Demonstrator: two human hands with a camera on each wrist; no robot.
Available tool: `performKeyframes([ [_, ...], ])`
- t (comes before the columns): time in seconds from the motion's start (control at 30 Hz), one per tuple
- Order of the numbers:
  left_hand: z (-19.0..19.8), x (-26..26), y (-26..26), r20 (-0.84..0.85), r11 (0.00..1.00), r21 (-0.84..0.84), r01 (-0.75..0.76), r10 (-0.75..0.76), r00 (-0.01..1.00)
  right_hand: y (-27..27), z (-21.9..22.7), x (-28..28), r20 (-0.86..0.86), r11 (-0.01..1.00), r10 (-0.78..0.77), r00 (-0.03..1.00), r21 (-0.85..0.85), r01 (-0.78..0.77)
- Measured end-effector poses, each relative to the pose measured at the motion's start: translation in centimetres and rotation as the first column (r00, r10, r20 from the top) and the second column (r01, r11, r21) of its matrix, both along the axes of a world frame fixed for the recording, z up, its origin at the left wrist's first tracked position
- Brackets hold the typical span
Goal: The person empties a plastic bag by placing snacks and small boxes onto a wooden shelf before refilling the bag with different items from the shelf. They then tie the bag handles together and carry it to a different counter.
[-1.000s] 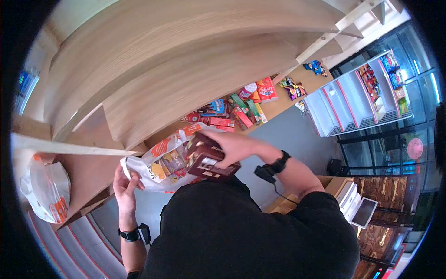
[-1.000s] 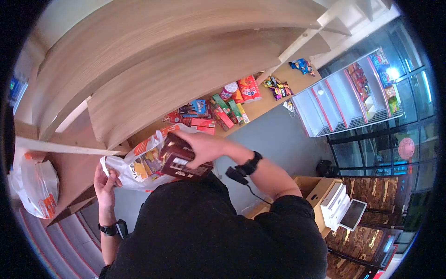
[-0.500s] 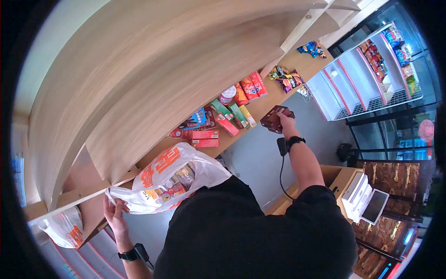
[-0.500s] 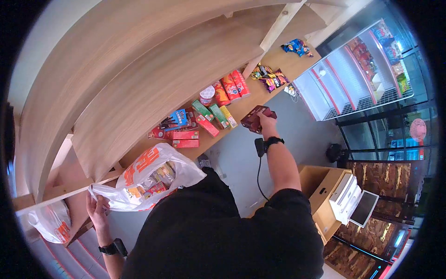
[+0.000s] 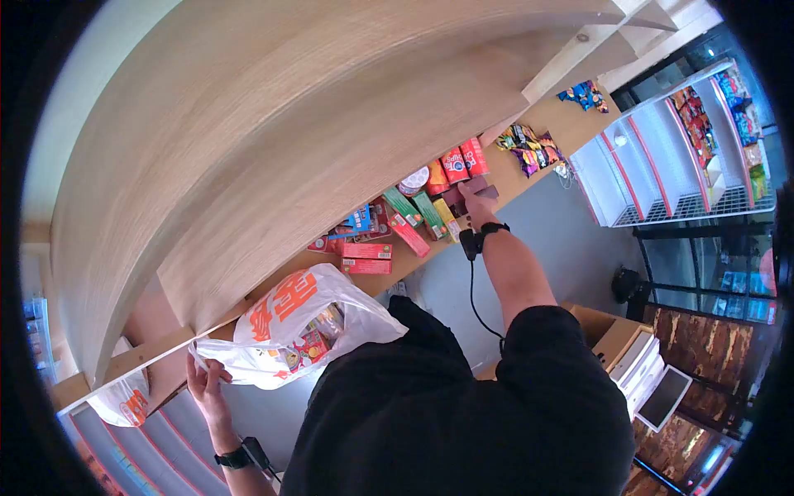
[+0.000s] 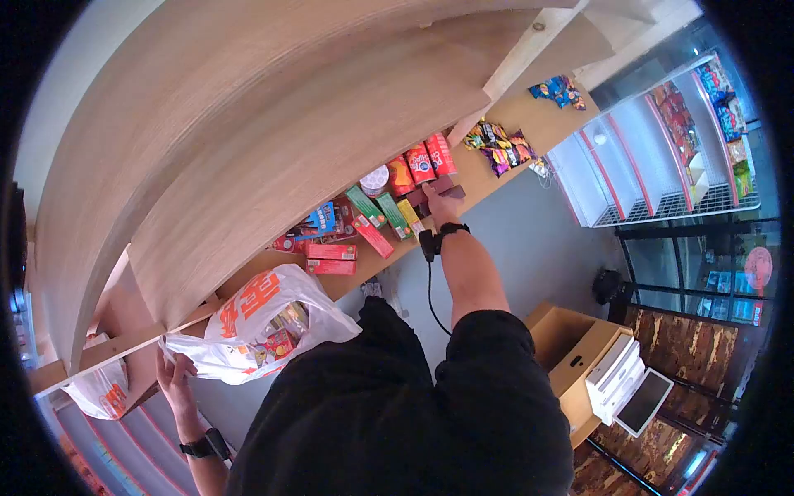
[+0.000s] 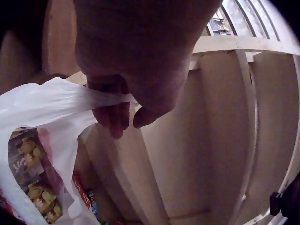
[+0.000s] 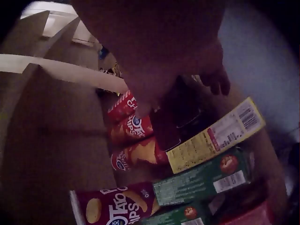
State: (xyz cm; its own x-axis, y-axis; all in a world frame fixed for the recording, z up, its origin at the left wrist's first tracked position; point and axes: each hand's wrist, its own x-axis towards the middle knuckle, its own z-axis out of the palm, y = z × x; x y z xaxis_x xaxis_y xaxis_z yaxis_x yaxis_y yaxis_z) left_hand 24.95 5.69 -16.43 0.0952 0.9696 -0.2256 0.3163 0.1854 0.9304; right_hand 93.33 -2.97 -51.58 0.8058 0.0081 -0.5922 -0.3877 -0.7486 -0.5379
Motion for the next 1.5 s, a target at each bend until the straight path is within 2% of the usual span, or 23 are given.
performKeyframes([
  [0.07, 0.4, 0.4, -0.3, 0.014, 1.0, -0.002, -0.01, 0.01, 1.0, -1.3, 4.3, -0.7, -0.163, 0.994, -0.016, 0.986, 0.106, 0.034],
  [0.3, 0.4, -1.8, 0.0, 0.046, 0.998, 0.023, 0.056, -0.057, 0.997, -4.5, 7.4, -1.5, -0.149, 0.991, 0.09, 0.985, 0.113, -0.073],
  [0.33, 0.6, -1.5, -0.2, 0.07, 1.0, 0.006, -0.012, 0.012, 0.997, -7.0, 0.8, 0.8, 0.217, 0.894, 0.231, 0.948, 0.337, -0.295],
  [0.37, 0.7, -2.4, -0.4, 0.025, 1.0, 0.029, 0.007, -0.008, 1.0, -7.3, 1.6, 0.8, 0.394, 0.932, 0.246, 0.886, 0.157, -0.328],
  [0.4, 1.2, -2.3, -0.5, 0.039, 1.0, 0.003, -0.011, 0.011, 0.999, -6.4, 3.0, 1.8, 0.444, 0.909, 0.248, 0.861, 0.201, -0.365],
  [0.43, 1.0, -3.3, -0.5, 0.045, 1.0, -0.025, -0.01, 0.011, 0.999, -4.1, 7.1, -2.6, 0.598, 0.798, -0.042, 0.801, 0.502, -0.333],
  [0.47, 1.0, -4.0, -0.6, 0.076, 0.999, -0.038, -0.002, 0.005, 0.997, -3.3, 10.7, -3.9, 0.667, 0.765, 0.065, 0.742, 0.444, -0.467],
  [0.53, 1.4, -4.4, -1.1, 0.148, 1.0, -0.029, 0.011, -0.007, 0.989, -0.1, 22.8, -14.2, 0.511, 0.526, 0.039, 0.859, 0.72, -0.452],
  [0.57, 1.2, -5.1, -1.3, 0.197, 0.998, -0.037, 0.042, -0.034, 0.98, 0.4, 25.7, -18.2, 0.546, 0.457, 0.183, 0.818, 0.689, -0.562],
  [0.6, 1.0, -5.4, -1.6, 0.226, 0.998, -0.037, 0.053, -0.044, 0.973, 0.7, 28.2, -21.8, 0.583, 0.376, 0.309, 0.751, 0.651, -0.66],
  [0.63, 0.8, -5.6, -1.5, 0.252, 0.997, -0.045, 0.069, -0.055, 0.966, 1.0, 30.0, -25.8, 0.608, 0.193, 0.506, 0.612, 0.612, -0.767],
  [0.67, 0.7, -6.0, -1.7, 0.282, 0.996, -0.038, 0.084, -0.07, 0.957, 1.2, 32.3, -30.2, 0.627, -0.012, 0.653, 0.424, 0.569, -0.822],
  [0.7, 0.6, -6.4, -2.0, 0.309, 0.995, -0.031, 0.099, -0.085, 0.947, 2.0, 34.8, -34.6, 0.663, -0.21, 0.736, 0.14, 0.42, -0.883],
  [0.73, 0.5, -6.8, -2.3, 0.334, 0.993, -0.028, 0.112, -0.097, 0.938, 2.7, 35.2, -38.6, 0.523, -0.297, 0.852, -0.033, 0.43, -0.853],
  [0.77, 0.6, -7.1, -2.6, 0.359, 0.991, -0.041, 0.13, -0.107, 0.927, 3.9, 33.9, -41.9, 0.404, -0.429, 0.871, -0.28, 0.346, -0.834],
  [0.83, 0.8, -7.5, -2.8, 0.408, 0.983, -0.058, 0.173, -0.135, 0.903, 5.7, 25.2, -47.5, 0.209, -0.572, 0.812, -0.546, 0.099, -0.814],
  [0.9, 0.8, -7.9, -3.1, 0.433, 0.973, -0.053, 0.223, -0.179, 0.883, 8.2, 20.1, -51.3, -0.051, -0.464, 0.885, -0.464, 0.001, -0.886],
  [1.03, 1.1, -8.5, -3.6, 0.456, 0.958, -0.061, 0.279, -0.222, 0.862, 10.8, 7.6, -52.2, 0.045, -0.178, 0.982, -0.181, -0.075, -0.981],
  [1.07, 1.1, -8.7, -3.6, 0.465, 0.955, -0.064, 0.29, -0.228, 0.856, 10.6, 4.8, -52.5, 0.104, -0.009, 0.994, -0.019, -0.1, -0.995],
  [1.17, 1.1, -9.0, -3.6, 0.481, 0.943, -0.082, 0.322, -0.246, 0.842, 10.4, 7.2, -54.2, 0.023, -0.024, 0.999, -0.026, -0.107, -0.994],
  [1.27, 0.9, -9.0, -3.6, 0.487, 0.935, -0.079, 0.345, -0.266, 0.832, 9.1, 3.7, -54.6, 0.172, 0.172, 0.974, 0.149, -0.128, -0.977],
  [1.37, 0.7, -9.3, -3.4, 0.507, 0.929, -0.065, 0.364, -0.283, 0.814, 9.6, 5.6, -53.8, -0.027, 0.15, 0.988, 0.153, -0.085, -0.985],
  [1.5, 0.6, -9.6, -2.8, 0.515, 0.921, -0.051, 0.386, -0.307, 0.8, 7.9, 9.8, -51.1, 0.055, 0.166, 0.985, 0.164, -0.02, -0.986],
])
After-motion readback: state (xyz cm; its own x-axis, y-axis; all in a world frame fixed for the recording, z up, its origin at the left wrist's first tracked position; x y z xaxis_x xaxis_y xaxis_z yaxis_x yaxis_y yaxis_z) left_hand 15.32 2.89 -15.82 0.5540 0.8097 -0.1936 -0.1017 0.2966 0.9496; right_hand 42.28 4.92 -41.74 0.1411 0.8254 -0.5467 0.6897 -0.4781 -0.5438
